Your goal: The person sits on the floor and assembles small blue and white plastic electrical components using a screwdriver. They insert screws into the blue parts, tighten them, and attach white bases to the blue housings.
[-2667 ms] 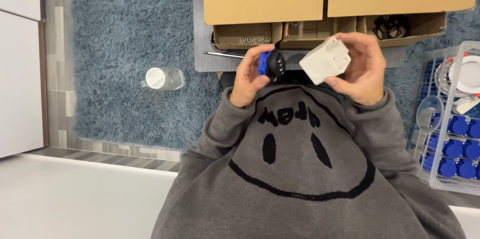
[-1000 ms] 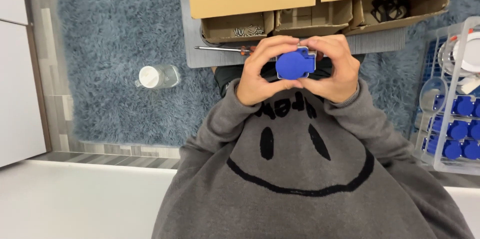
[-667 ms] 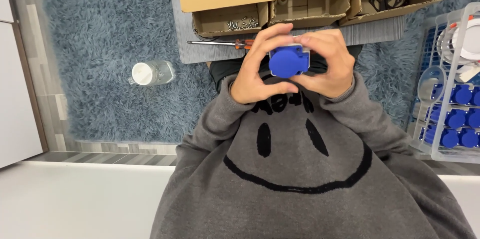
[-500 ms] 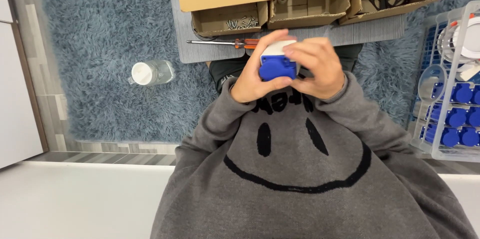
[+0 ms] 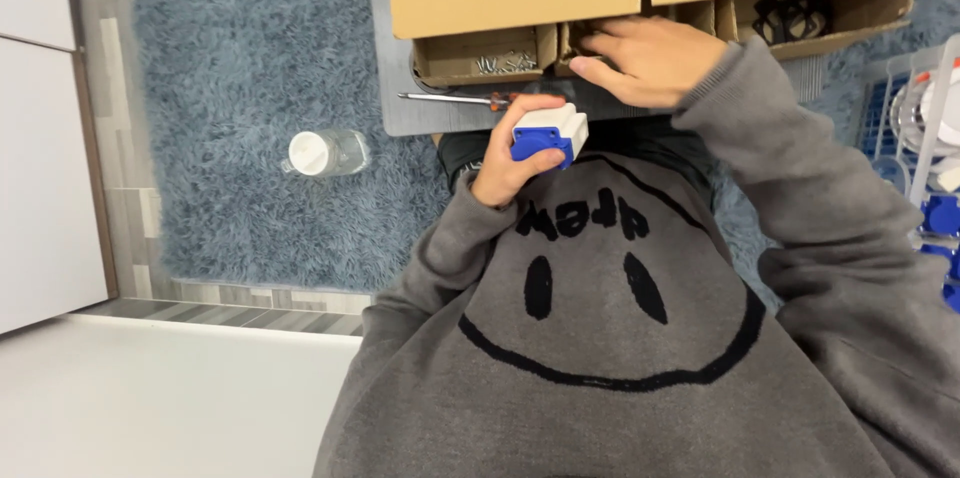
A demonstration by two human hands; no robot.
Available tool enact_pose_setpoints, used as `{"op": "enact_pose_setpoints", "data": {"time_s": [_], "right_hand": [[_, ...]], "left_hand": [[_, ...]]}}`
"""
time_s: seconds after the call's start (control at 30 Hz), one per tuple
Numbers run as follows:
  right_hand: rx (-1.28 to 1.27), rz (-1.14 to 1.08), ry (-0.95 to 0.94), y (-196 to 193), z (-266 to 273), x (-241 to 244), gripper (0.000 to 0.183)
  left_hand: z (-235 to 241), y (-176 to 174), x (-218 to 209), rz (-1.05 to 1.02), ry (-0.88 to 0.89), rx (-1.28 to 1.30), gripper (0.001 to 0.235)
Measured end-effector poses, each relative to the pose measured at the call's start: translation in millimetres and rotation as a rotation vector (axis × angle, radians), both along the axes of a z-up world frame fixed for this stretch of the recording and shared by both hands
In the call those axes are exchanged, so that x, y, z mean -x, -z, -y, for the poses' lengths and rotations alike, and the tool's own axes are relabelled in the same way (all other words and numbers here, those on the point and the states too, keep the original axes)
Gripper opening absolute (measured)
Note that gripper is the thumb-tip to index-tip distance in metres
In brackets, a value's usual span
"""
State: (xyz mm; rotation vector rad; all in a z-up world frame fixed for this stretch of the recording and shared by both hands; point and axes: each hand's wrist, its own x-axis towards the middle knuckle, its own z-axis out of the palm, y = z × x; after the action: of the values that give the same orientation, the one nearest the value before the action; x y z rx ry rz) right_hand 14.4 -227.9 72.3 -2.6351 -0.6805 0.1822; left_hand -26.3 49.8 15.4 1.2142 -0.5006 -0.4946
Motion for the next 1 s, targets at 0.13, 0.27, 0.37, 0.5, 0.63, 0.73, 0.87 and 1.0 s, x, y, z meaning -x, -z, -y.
{"op": "enact_pose_setpoints", "data": {"time_s": [0.13,0.27,0.37,0.5,0.63,0.73,0.87,1.0], "right_hand": [[0.079,-0.235,0.112,3.8,-9.6,-22.6,0.058],[0.068,-0.4,0.115,-0.2,-10.8,-37.7,0.078],[0.177,-0.534,0.158,2.7,-14.5,-46.2,0.081],[0.141,-0.662,0.18,-18.3,-21.2,-50.4,0.094],[0.108,-0.66,0.182,-29.4,-21.3,-44.9,0.096],[0.051,-0.576,0.201,-90.6,-30.9,-18.1,0.088],[-0.042,-0.419,0.179,-75.3,1.4,20.3,0.079],[-0.405,0.069,0.14,-41.1,16.1,62.0,0.055]], "left_hand": [[3.4,16.7,-1.1,-0.069,-0.084,0.017,0.055],[13.2,15.8,4.4,-0.048,-0.191,0.054,0.065],[13.4,23.5,5.5,-0.041,-0.181,0.06,0.067],[14.0,19.1,6.2,-0.06,-0.175,0.089,0.067],[12.1,13.1,4.1,-0.104,-0.194,0.099,0.064],[10.4,11.4,4.5,-0.121,-0.199,0.111,0.063],[12.1,23.0,2.8,-0.128,-0.195,0.121,0.062],[17.2,22.3,3.4,-0.111,-0.191,0.141,0.06]]}}
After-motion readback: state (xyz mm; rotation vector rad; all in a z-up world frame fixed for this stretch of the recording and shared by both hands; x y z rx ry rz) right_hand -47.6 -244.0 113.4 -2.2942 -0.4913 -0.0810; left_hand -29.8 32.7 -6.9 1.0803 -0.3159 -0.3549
